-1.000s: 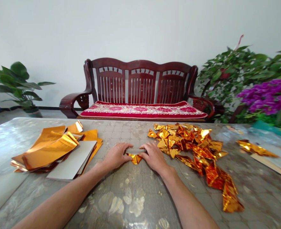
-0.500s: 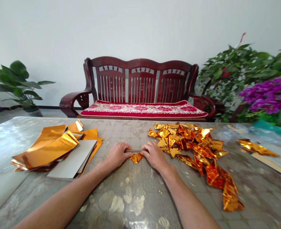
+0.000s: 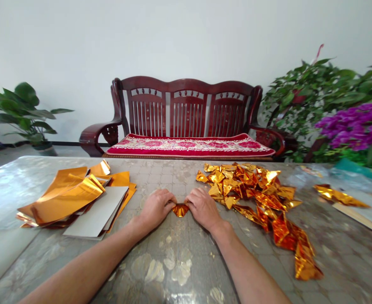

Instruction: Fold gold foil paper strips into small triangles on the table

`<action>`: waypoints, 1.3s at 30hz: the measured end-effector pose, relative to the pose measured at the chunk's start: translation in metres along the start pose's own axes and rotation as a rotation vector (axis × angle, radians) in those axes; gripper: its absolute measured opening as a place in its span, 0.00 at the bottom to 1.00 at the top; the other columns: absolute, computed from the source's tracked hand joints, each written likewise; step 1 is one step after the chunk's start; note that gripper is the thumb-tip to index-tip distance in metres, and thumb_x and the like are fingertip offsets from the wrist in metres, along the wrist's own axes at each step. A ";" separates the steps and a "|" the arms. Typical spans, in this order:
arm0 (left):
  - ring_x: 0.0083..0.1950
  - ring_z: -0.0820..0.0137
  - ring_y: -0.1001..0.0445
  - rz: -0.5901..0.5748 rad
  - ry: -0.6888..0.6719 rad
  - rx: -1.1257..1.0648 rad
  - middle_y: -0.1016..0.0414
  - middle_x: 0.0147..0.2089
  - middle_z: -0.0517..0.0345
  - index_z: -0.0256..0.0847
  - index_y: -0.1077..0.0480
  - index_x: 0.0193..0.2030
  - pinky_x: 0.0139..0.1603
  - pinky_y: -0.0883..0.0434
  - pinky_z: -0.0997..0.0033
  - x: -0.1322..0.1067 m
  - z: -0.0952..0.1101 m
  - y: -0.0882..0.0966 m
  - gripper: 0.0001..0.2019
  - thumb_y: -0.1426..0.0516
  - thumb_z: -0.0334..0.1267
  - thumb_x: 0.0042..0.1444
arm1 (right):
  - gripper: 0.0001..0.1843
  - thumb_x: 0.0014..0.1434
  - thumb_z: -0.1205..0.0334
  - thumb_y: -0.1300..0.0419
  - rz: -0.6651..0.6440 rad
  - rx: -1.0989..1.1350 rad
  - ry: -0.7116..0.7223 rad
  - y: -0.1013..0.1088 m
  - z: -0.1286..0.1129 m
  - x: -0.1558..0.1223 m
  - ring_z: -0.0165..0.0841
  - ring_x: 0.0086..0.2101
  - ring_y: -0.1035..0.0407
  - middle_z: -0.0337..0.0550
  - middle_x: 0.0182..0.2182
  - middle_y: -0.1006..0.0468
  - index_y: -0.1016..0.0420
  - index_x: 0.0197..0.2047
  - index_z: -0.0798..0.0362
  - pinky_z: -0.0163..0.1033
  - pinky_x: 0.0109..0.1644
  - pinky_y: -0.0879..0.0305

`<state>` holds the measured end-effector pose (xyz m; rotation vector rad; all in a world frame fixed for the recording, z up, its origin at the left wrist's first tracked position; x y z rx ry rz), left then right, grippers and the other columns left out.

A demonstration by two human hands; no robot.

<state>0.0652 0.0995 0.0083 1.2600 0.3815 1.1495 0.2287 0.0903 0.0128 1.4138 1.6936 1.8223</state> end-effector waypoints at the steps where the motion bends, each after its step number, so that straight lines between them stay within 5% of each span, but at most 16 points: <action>1: 0.42 0.67 0.29 0.002 -0.023 0.016 0.26 0.36 0.58 0.43 0.26 0.35 0.42 0.37 0.69 -0.001 0.000 0.000 0.05 0.43 0.33 0.59 | 0.05 0.63 0.68 0.40 -0.002 -0.007 0.007 0.001 -0.001 0.000 0.37 0.39 0.37 0.42 0.33 0.28 0.25 0.35 0.50 0.41 0.43 0.41; 23: 0.43 0.63 0.31 -0.107 -0.259 0.319 0.27 0.38 0.56 0.43 0.28 0.39 0.42 0.36 0.63 -0.015 0.013 0.003 0.06 0.46 0.37 0.65 | 0.10 0.66 0.66 0.44 -0.047 -0.143 0.123 0.005 -0.007 -0.011 0.36 0.38 0.36 0.42 0.33 0.28 0.21 0.42 0.49 0.40 0.42 0.39; 34: 0.41 0.63 0.28 -0.105 -0.232 0.328 0.26 0.36 0.54 0.41 0.27 0.35 0.42 0.36 0.62 -0.022 0.018 0.007 0.06 0.46 0.31 0.61 | 0.14 0.63 0.73 0.46 -0.049 -0.055 0.115 0.008 -0.006 -0.018 0.35 0.37 0.35 0.44 0.33 0.27 0.21 0.42 0.52 0.40 0.44 0.37; 39: 0.39 0.63 0.28 -0.037 -0.145 0.291 0.26 0.34 0.53 0.40 0.26 0.32 0.44 0.36 0.61 -0.018 0.018 0.011 0.11 0.46 0.40 0.62 | 0.11 0.63 0.70 0.45 -0.046 -0.046 0.072 0.010 -0.009 -0.015 0.35 0.36 0.35 0.43 0.31 0.28 0.22 0.36 0.52 0.39 0.42 0.38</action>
Point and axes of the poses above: each hand's wrist, its own x-axis towards the middle knuckle, its own y-axis out of the back of the hand, z = x × y, the point moved 5 cm from there along x, towards the middle knuckle
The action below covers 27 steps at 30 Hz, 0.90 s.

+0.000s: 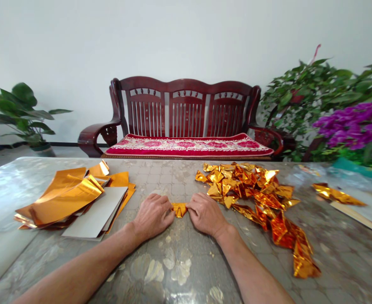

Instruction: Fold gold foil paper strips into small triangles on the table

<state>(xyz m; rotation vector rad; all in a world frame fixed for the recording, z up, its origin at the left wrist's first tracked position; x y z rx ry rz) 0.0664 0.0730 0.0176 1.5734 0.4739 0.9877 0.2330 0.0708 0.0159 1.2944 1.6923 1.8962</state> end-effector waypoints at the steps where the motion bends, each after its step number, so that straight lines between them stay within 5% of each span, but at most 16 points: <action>1: 0.39 0.64 0.28 0.005 0.022 -0.009 0.26 0.34 0.53 0.41 0.25 0.31 0.44 0.36 0.61 0.002 -0.001 0.000 0.14 0.47 0.41 0.64 | 0.11 0.64 0.69 0.44 0.000 -0.007 -0.012 0.000 0.000 0.001 0.35 0.35 0.35 0.42 0.30 0.28 0.23 0.33 0.52 0.39 0.41 0.39; 5: 0.40 0.64 0.27 -0.014 0.138 -0.037 0.25 0.35 0.53 0.41 0.26 0.32 0.42 0.37 0.64 0.011 -0.006 -0.005 0.13 0.46 0.42 0.64 | 0.12 0.64 0.65 0.42 0.017 -0.034 -0.053 -0.002 0.001 0.007 0.34 0.33 0.36 0.40 0.28 0.31 0.29 0.27 0.52 0.39 0.38 0.41; 11: 0.43 0.63 0.27 -0.077 0.257 -0.139 0.25 0.40 0.56 0.42 0.28 0.38 0.43 0.36 0.66 0.016 -0.015 -0.013 0.08 0.39 0.44 0.59 | 0.09 0.63 0.64 0.40 0.014 0.034 -0.121 -0.008 0.007 0.009 0.33 0.35 0.34 0.39 0.31 0.29 0.30 0.30 0.51 0.37 0.38 0.40; 15: 0.46 0.61 0.27 -0.071 0.262 -0.131 0.26 0.43 0.54 0.43 0.28 0.43 0.44 0.35 0.65 0.013 -0.018 -0.011 0.12 0.38 0.47 0.57 | 0.02 0.63 0.64 0.39 -0.011 0.084 -0.137 -0.009 0.008 0.008 0.34 0.39 0.33 0.39 0.36 0.28 0.28 0.37 0.50 0.38 0.43 0.39; 27: 0.40 0.64 0.28 -0.093 0.222 -0.286 0.25 0.35 0.57 0.41 0.29 0.33 0.39 0.38 0.69 0.012 -0.016 -0.011 0.10 0.36 0.44 0.54 | 0.06 0.60 0.65 0.37 -0.046 0.070 -0.150 -0.005 0.008 0.007 0.34 0.39 0.35 0.39 0.36 0.28 0.32 0.35 0.50 0.39 0.42 0.41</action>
Point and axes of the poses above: each hand's wrist, its own x-axis towards the middle knuckle, its own y-axis out of the back of the hand, z = x × y, the point moved 5 cm from there along x, towards the middle knuckle
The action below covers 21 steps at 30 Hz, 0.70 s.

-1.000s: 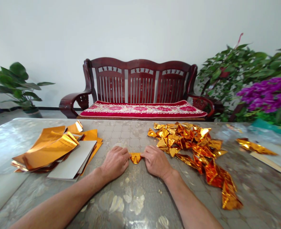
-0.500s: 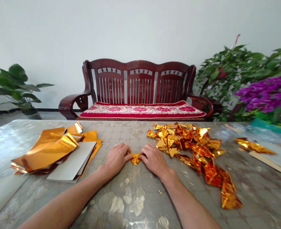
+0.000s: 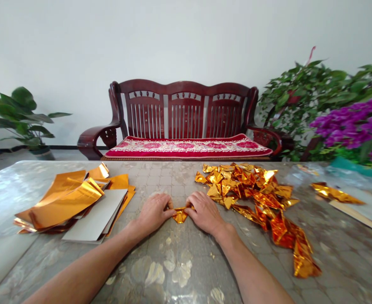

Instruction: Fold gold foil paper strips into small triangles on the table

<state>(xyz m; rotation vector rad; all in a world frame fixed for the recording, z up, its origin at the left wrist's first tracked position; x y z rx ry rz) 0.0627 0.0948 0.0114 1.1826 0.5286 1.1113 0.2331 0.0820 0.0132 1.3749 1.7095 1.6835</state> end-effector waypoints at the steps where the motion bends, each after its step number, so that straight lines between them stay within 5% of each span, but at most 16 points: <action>1: 0.39 0.65 0.28 -0.008 0.004 -0.029 0.25 0.34 0.58 0.41 0.29 0.32 0.37 0.39 0.70 0.000 0.000 0.000 0.09 0.36 0.43 0.54 | 0.06 0.59 0.65 0.37 -0.003 0.011 -0.004 0.000 0.000 0.000 0.34 0.38 0.35 0.38 0.35 0.28 0.32 0.35 0.50 0.39 0.41 0.41; 8: 0.31 0.71 0.30 -0.044 0.013 -0.187 0.26 0.29 0.61 0.41 0.29 0.31 0.29 0.45 0.74 -0.003 -0.005 -0.005 0.07 0.37 0.40 0.54 | 0.08 0.57 0.67 0.35 -0.029 0.068 0.003 0.001 0.001 -0.001 0.34 0.39 0.35 0.37 0.35 0.25 0.27 0.40 0.49 0.39 0.42 0.41; 14: 0.29 0.74 0.32 0.049 -0.046 -0.428 0.29 0.27 0.65 0.40 0.31 0.30 0.29 0.41 0.77 -0.005 -0.003 -0.003 0.05 0.39 0.35 0.53 | 0.06 0.56 0.67 0.35 -0.064 0.092 0.022 0.001 0.000 -0.003 0.34 0.36 0.35 0.37 0.30 0.27 0.28 0.31 0.50 0.37 0.39 0.42; 21: 0.33 0.73 0.27 0.198 0.017 -0.598 0.23 0.31 0.63 0.40 0.26 0.37 0.36 0.32 0.76 -0.003 -0.006 0.000 0.06 0.39 0.30 0.52 | 0.07 0.63 0.65 0.41 0.182 0.084 0.091 0.014 -0.003 -0.006 0.36 0.35 0.36 0.41 0.30 0.28 0.29 0.32 0.51 0.41 0.41 0.40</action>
Point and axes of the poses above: each hand's wrist, its own x-axis towards the middle knuckle, its own y-axis out of the back of the hand, z = x × y, the point moved 5 cm from there along x, towards the middle knuckle
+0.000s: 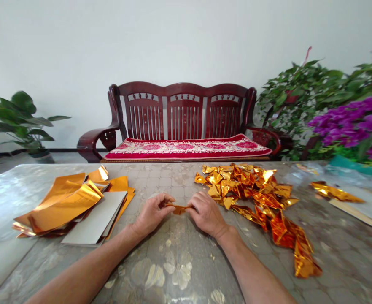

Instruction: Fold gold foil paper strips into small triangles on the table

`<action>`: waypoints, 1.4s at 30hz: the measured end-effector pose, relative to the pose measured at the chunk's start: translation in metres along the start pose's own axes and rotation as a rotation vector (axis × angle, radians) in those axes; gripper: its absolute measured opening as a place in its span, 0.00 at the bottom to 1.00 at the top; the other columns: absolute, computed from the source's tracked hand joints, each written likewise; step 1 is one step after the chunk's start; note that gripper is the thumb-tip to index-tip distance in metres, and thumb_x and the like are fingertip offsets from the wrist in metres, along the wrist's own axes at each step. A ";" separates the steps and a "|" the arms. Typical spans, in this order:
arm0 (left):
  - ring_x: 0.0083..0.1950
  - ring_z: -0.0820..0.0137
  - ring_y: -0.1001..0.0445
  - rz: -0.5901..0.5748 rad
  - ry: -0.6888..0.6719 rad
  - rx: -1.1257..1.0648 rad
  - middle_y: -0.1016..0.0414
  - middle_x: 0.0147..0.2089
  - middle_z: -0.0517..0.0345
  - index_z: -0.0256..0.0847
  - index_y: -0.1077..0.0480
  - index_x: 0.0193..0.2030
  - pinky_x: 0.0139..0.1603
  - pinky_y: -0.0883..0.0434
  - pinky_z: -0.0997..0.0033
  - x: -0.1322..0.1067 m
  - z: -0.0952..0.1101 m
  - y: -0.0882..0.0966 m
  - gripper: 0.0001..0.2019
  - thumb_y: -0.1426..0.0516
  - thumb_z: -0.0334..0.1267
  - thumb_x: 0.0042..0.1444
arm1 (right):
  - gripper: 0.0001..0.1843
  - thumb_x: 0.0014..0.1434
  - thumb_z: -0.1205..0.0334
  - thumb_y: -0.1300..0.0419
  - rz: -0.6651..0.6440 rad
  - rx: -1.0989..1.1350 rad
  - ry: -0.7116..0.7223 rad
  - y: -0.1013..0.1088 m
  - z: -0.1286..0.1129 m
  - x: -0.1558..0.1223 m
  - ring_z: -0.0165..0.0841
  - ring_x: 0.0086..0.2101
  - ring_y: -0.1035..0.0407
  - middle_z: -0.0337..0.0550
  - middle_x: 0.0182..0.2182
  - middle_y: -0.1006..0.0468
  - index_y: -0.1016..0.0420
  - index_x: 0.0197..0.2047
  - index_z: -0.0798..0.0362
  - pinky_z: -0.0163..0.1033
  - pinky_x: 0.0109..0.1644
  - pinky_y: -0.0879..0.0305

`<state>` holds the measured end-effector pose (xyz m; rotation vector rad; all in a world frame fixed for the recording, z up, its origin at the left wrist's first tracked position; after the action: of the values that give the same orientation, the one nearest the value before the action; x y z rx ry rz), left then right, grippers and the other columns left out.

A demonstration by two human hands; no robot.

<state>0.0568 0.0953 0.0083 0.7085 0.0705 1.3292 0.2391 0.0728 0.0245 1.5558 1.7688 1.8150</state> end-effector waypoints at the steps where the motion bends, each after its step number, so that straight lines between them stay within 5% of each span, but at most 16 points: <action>1: 0.33 0.73 0.27 -0.008 -0.016 0.025 0.23 0.32 0.62 0.41 0.25 0.36 0.36 0.32 0.76 0.000 0.001 0.000 0.04 0.39 0.31 0.53 | 0.08 0.64 0.63 0.42 0.035 -0.024 0.017 0.002 -0.001 0.000 0.36 0.35 0.36 0.42 0.30 0.28 0.29 0.32 0.51 0.42 0.42 0.40; 7: 0.36 0.73 0.27 0.049 -0.218 0.170 0.25 0.32 0.59 0.42 0.24 0.33 0.38 0.33 0.76 -0.007 0.014 0.008 0.07 0.44 0.31 0.59 | 0.06 0.65 0.61 0.43 0.138 -0.085 0.026 0.007 -0.007 0.002 0.39 0.38 0.34 0.45 0.33 0.25 0.27 0.36 0.50 0.44 0.45 0.39; 12: 0.35 0.72 0.29 0.206 -0.341 0.360 0.26 0.31 0.58 0.42 0.26 0.32 0.37 0.35 0.73 -0.014 0.025 0.019 0.08 0.45 0.33 0.61 | 0.04 0.62 0.62 0.42 0.308 0.063 -0.202 0.009 0.000 -0.002 0.37 0.36 0.31 0.43 0.31 0.26 0.29 0.35 0.51 0.41 0.43 0.37; 20: 0.32 0.69 0.33 0.118 -0.642 0.702 0.27 0.28 0.58 0.45 0.27 0.32 0.36 0.42 0.64 -0.027 0.047 0.007 0.13 0.49 0.36 0.66 | 0.19 0.64 0.53 0.47 0.114 0.474 -0.419 -0.013 -0.016 0.001 0.29 0.24 0.37 0.34 0.20 0.32 0.32 0.25 0.52 0.33 0.29 0.44; 27: 0.32 0.70 0.35 0.088 -0.856 0.612 0.29 0.28 0.59 0.42 0.30 0.32 0.34 0.46 0.64 -0.035 0.058 -0.009 0.11 0.49 0.33 0.65 | 0.21 0.61 0.49 0.44 0.111 0.624 -0.526 -0.024 -0.018 0.001 0.27 0.23 0.44 0.32 0.19 0.41 0.40 0.22 0.52 0.32 0.27 0.49; 32: 0.35 0.68 0.32 0.087 -0.776 0.474 0.26 0.33 0.59 0.43 0.29 0.37 0.38 0.40 0.66 -0.032 0.060 -0.005 0.08 0.44 0.43 0.63 | 0.19 0.63 0.51 0.46 0.118 0.519 -0.495 -0.026 -0.010 -0.002 0.28 0.25 0.41 0.32 0.20 0.38 0.37 0.24 0.52 0.32 0.29 0.48; 37: 0.38 0.69 0.30 0.289 -0.410 0.250 0.27 0.37 0.57 0.40 0.30 0.43 0.41 0.35 0.70 -0.021 0.036 0.011 0.05 0.44 0.38 0.63 | 0.14 0.66 0.57 0.48 0.055 0.441 -0.404 -0.023 -0.017 -0.001 0.30 0.28 0.35 0.36 0.25 0.30 0.31 0.30 0.52 0.33 0.32 0.44; 42: 0.32 0.73 0.31 0.240 -0.149 0.092 0.28 0.32 0.61 0.41 0.27 0.39 0.36 0.34 0.75 -0.013 0.017 0.006 0.03 0.42 0.35 0.60 | 0.13 0.65 0.61 0.47 0.007 0.311 -0.306 -0.020 -0.030 0.002 0.31 0.28 0.34 0.37 0.25 0.29 0.32 0.28 0.51 0.33 0.32 0.43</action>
<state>0.0558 0.0769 0.0208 0.9141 -0.0755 1.5049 0.2059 0.0606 0.0163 1.8329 1.9575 1.2590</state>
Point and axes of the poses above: each hand's wrist, its own x-axis towards the middle knuckle, its own y-axis out of the back of the hand, z = x × y, the point moved 5 cm from there along x, towards the middle knuckle
